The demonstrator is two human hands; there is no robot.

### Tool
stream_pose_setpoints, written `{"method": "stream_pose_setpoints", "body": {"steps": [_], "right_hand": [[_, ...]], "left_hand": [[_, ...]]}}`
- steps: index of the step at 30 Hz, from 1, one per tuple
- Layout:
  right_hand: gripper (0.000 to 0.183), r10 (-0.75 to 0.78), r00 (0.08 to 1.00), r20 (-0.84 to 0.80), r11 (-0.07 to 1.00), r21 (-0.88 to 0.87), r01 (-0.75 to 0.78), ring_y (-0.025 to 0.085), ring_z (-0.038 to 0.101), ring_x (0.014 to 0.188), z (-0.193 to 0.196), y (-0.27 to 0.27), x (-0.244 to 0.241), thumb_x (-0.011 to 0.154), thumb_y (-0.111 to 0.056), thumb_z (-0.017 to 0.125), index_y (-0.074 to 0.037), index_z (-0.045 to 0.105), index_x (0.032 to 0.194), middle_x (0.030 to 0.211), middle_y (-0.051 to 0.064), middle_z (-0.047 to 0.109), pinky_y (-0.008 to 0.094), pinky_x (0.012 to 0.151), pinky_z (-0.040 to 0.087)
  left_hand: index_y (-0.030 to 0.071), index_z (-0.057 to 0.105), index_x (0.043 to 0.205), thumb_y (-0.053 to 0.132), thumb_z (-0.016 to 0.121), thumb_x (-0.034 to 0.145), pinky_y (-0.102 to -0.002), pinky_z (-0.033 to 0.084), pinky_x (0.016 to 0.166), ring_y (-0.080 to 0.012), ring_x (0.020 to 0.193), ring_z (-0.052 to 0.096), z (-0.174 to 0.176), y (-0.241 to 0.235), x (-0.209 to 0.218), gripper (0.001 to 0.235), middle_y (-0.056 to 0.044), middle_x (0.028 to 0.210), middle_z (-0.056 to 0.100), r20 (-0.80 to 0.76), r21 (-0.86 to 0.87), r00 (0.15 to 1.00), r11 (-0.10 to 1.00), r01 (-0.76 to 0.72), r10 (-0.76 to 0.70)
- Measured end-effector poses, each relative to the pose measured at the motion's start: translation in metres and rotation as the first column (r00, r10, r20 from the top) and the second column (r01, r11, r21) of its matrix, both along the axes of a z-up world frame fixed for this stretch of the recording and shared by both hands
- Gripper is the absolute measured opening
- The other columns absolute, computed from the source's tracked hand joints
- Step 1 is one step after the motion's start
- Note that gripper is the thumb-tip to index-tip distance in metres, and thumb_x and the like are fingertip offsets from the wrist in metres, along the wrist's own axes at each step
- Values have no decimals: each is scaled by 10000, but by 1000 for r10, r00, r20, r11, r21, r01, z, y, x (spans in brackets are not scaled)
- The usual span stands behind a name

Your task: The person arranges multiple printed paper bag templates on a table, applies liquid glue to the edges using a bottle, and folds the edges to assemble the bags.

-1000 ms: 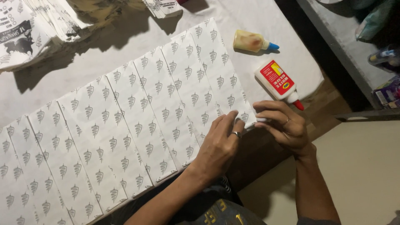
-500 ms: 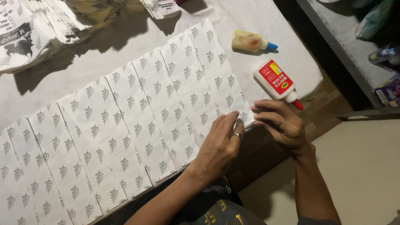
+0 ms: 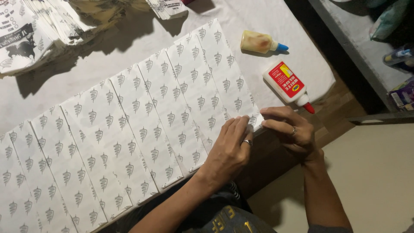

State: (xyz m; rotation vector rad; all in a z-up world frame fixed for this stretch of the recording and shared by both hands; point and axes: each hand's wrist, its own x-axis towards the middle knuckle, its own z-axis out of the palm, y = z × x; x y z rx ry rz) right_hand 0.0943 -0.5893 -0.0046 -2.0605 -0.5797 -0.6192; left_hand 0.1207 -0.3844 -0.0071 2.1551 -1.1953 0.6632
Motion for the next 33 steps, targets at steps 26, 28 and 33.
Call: {"method": "stream_pose_setpoints", "body": {"steps": [26, 28, 33], "right_hand": [[89, -4, 1000, 27, 993, -117, 7, 360, 677, 895, -7, -10, -7, 913, 26, 699, 46, 765, 970, 995, 191, 679, 474, 810, 571], [71, -33, 999, 2, 991, -129, 32, 349, 660, 862, -2, -6, -4, 907, 17, 720, 38, 762, 961, 974, 176, 662, 472, 782, 560], [50, -99, 993, -61, 974, -210, 84, 321, 614, 816, 9, 1, 0, 924, -46, 744, 3, 748, 932, 927, 124, 618, 461, 750, 529]], "left_hand": [[-111, 670, 770, -89, 602, 915, -514, 507, 866, -401, 901, 620, -16, -9, -14, 162, -250, 1026, 537, -132, 3, 990, 999, -50, 50], [-82, 672, 765, -45, 573, 942, -487, 479, 886, -349, 930, 587, -15, -11, -12, 206, -193, 1027, 520, -171, 54, 981, 995, -79, 87], [-80, 688, 776, 12, 533, 969, -465, 419, 884, -331, 976, 532, -1, -13, -10, 264, -157, 1054, 504, -353, 141, 924, 985, -103, 147]]}}
